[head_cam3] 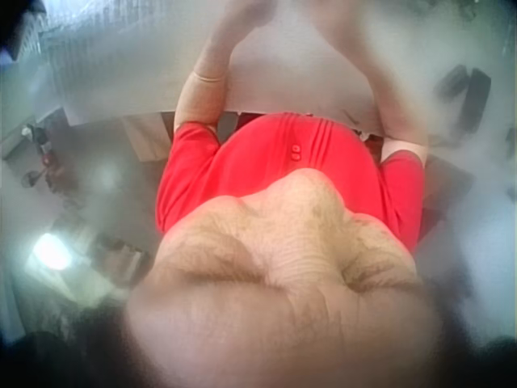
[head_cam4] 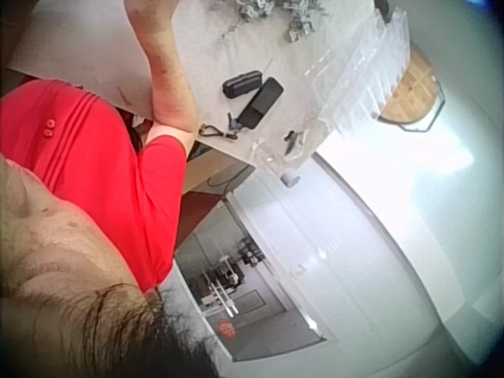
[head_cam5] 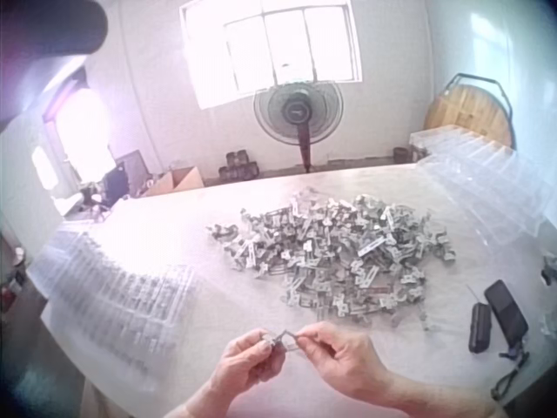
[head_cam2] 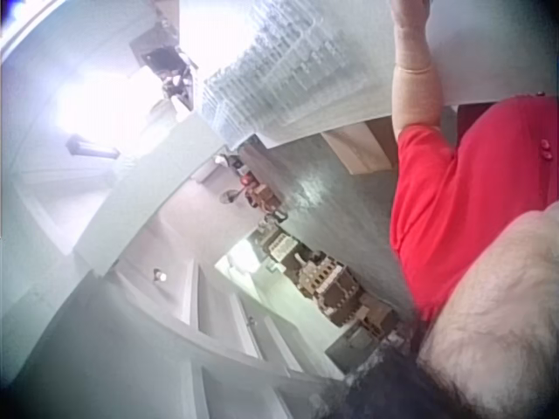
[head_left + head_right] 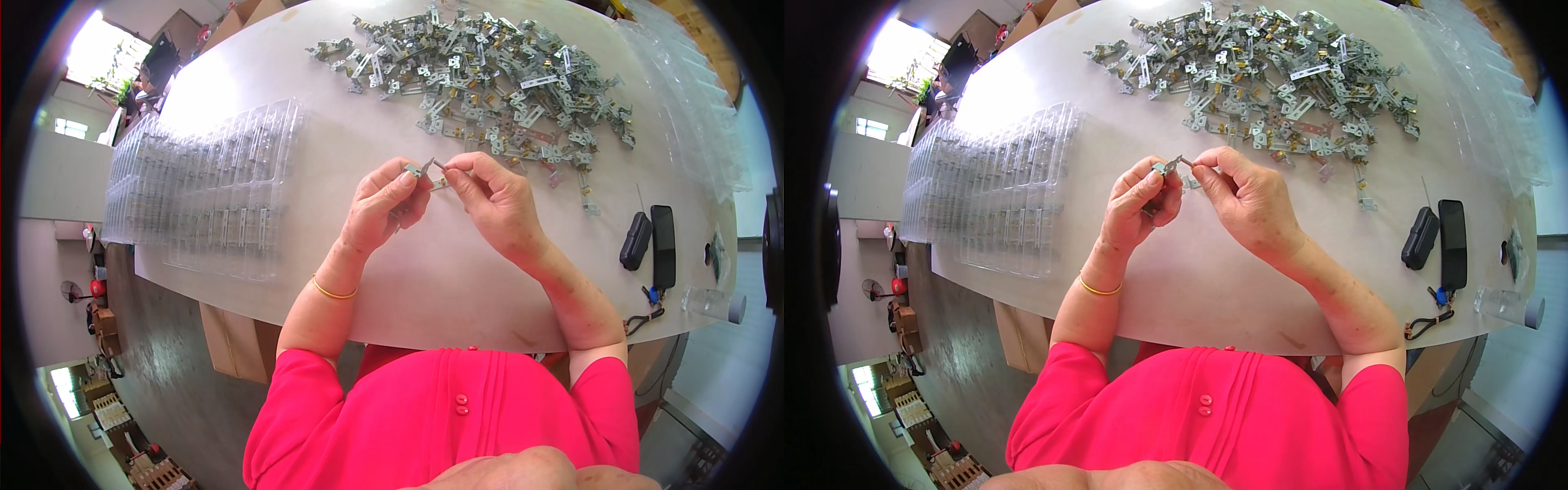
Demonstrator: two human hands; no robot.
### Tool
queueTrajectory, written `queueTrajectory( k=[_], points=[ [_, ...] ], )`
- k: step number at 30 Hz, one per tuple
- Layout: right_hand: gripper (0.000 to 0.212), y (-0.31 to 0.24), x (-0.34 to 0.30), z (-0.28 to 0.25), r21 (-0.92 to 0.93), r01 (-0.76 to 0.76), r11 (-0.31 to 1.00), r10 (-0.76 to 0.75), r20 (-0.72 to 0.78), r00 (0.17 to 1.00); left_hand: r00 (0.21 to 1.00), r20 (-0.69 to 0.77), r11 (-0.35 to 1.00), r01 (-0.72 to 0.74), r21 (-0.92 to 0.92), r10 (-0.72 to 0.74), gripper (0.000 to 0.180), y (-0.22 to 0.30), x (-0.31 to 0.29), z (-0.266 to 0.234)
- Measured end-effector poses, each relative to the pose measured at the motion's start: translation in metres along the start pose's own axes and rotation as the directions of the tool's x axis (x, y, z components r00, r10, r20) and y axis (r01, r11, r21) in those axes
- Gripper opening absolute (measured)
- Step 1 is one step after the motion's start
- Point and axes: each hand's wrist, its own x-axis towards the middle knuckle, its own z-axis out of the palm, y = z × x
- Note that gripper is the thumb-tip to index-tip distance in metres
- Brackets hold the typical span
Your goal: The person assembles metal components with small pins by hand, places the assembled parts into compartments of plastic trays, and stacks the plastic trays.
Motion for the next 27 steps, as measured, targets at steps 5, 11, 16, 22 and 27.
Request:
queueTrajectory(
  k=[5, 11, 16, 22, 27],
  points=[
    [0.008, -0.001, 0.001, -0.001, -0.023, 0.004, 1.0, -0.004, 0.003, 1.0, 1.0, 0.006, 0.999, 0.014, 0.032, -0.014, 0.03, 0.001, 0.0, -0.001],
    [0.008, -0.002, 0.001, -0.003, -0.039, -0.023, 0.999, 0.025, 0.065, 0.998, 0.999, 0.051, 0.951, -0.012, 0.308, -0.004, 0.026, -0.001, -0.003, 0.003],
    [0.014, -0.002, 0.005, -0.006, 0.267, -0.252, 0.93, 0.202, 0.201, 0.959, 0.999, 0.031, 0.914, 0.022, 0.405, -0.038, 0.022, 0.006, -0.004, 0.01],
    [0.01, 0.004, 0.003, -0.007, 0.162, -0.19, 0.968, 0.144, 0.263, 0.954, 0.985, 0.14, 0.804, -0.166, 0.571, 0.105, 0.014, -0.006, -0.002, 0.009],
    [0.008, 0.011, 0.006, -0.002, 0.056, 0.118, 0.991, -0.12, 0.04, 0.992, 0.975, 0.189, 0.663, -0.219, 0.716, 0.118, 0.01, -0.006, -0.003, 0.007]
  ],
)
